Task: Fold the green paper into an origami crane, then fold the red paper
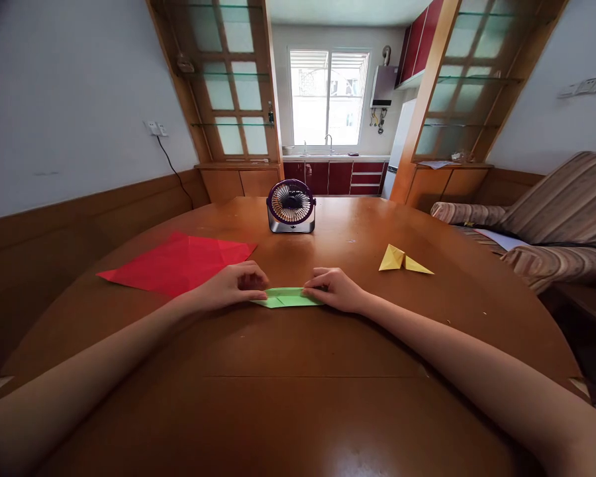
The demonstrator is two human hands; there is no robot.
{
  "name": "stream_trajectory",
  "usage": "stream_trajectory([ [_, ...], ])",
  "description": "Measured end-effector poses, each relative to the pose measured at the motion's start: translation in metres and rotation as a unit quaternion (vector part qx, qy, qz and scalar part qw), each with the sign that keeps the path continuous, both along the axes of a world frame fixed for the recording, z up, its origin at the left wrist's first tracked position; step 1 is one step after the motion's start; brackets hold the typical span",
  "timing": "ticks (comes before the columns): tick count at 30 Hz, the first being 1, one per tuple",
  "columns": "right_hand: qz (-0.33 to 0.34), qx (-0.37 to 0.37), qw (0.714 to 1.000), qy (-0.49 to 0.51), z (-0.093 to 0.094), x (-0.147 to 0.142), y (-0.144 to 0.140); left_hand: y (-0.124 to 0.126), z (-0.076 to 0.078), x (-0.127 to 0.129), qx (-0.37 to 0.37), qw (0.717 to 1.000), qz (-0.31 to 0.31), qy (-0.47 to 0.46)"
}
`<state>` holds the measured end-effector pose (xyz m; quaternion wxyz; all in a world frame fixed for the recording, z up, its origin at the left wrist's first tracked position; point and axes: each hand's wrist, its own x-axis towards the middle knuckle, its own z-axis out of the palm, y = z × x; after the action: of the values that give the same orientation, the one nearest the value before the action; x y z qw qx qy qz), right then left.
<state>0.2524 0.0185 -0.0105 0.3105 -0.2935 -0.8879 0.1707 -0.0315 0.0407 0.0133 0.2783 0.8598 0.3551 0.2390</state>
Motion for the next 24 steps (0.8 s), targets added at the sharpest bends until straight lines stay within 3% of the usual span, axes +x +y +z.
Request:
stream_trajectory([
  [5,0.037,0.014,0.999,-0.015,0.001,-0.002,-0.001,-0.016,-0.010,0.025,0.124,0.991,-0.047,0.027],
  [11,0.029,0.012,1.000,-0.002,-0.002,-0.001,0.001,-0.016,-0.017,0.030,0.184,0.981,-0.059,0.030],
  [24,0.002,-0.045,0.999,0.014,-0.001,0.004,0.004,-0.009,-0.015,0.011,0.101,0.994,-0.035,0.011],
])
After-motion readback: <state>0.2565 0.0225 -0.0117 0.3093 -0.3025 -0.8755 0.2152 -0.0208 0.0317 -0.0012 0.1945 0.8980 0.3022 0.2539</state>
